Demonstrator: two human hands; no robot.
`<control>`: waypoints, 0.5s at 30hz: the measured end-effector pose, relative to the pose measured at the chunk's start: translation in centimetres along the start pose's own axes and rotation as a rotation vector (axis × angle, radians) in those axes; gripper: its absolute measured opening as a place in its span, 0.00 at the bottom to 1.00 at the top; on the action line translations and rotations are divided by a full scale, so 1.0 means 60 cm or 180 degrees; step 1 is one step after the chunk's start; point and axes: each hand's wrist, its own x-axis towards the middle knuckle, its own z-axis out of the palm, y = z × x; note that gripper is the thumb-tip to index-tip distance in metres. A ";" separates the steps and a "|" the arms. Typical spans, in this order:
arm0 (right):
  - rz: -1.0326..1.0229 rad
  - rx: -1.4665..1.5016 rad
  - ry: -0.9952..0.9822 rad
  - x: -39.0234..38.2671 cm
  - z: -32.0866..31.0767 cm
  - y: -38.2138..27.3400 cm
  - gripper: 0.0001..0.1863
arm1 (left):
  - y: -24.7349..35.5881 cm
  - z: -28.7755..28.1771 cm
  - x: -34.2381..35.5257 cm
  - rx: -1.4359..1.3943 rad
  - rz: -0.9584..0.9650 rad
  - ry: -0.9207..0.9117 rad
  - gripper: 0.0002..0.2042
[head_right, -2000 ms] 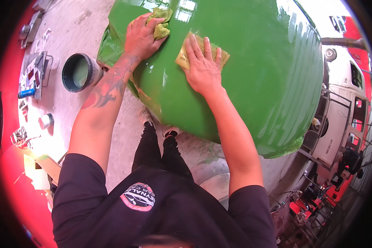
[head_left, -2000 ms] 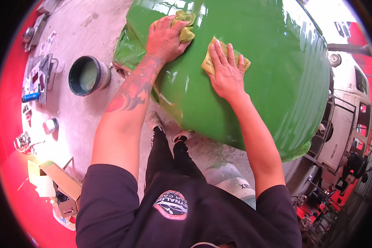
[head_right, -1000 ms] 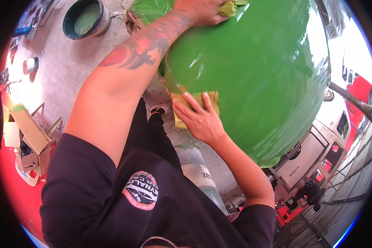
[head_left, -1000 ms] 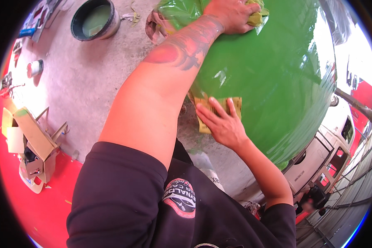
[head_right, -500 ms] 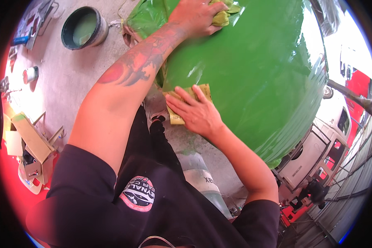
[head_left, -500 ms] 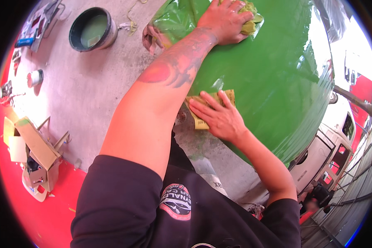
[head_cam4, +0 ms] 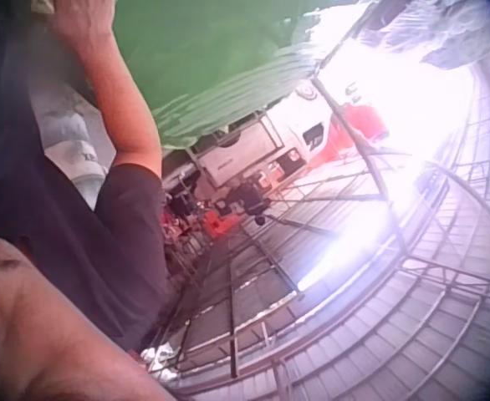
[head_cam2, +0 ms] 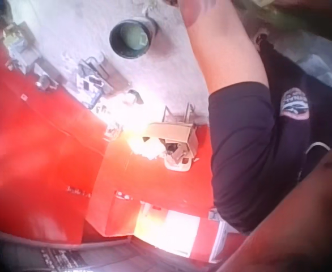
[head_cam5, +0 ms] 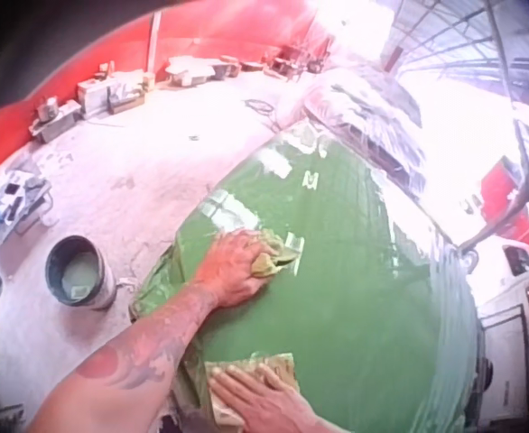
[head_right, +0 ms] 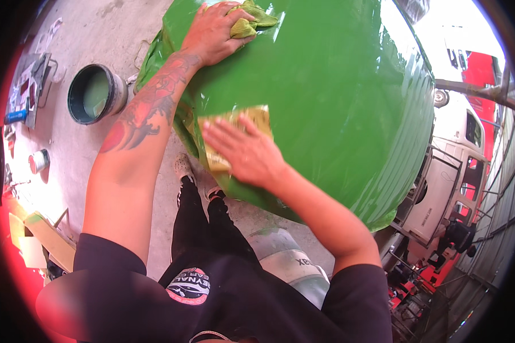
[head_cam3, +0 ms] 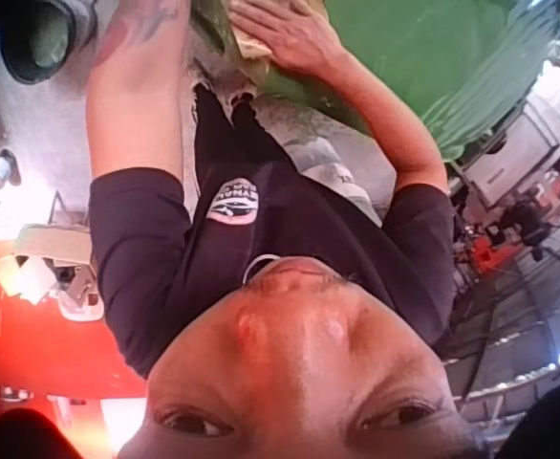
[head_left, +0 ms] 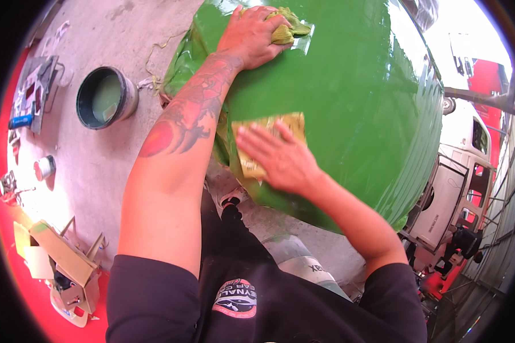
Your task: The person wet-sands the surface of a car hood using sandpaper and a cloth, dipping the cloth into a bucket of water.
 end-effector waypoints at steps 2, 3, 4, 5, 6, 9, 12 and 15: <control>0.0293 -0.0117 0.0632 0.048 -0.019 0.082 0.37 | -0.009 0.011 0.010 0.0195 -0.0266 -0.0284 0.22; 0.0581 -0.0334 0.0717 0.077 -0.032 0.127 0.37 | -0.013 0.015 0.014 0.0203 -0.0245 -0.0280 0.22; 0.0737 -0.0354 0.0491 0.100 -0.045 0.153 0.37 | -0.017 0.019 0.018 0.0244 -0.0310 -0.0250 0.22; 0.1117 -0.0467 0.0605 0.117 -0.059 0.167 0.36 | -0.020 0.022 0.022 0.0280 -0.0367 -0.0225 0.22; 0.1496 -0.0745 0.0917 0.124 -0.072 0.169 0.35 | -0.022 0.023 0.025 0.0264 -0.0327 -0.0234 0.22; 0.1590 -0.0312 0.0201 0.076 -0.071 0.077 0.37 | -0.020 0.019 0.027 0.0162 -0.0110 -0.0003 0.19; 0.0964 0.0094 -0.0823 -0.017 -0.039 -0.022 0.43 | -0.011 0.012 0.027 0.0097 -0.0208 0.0020 0.19; 0.0878 0.0192 -0.0072 -0.040 -0.021 0.022 0.42 | -0.005 0.005 0.033 -0.0039 -0.0291 -0.0015 0.19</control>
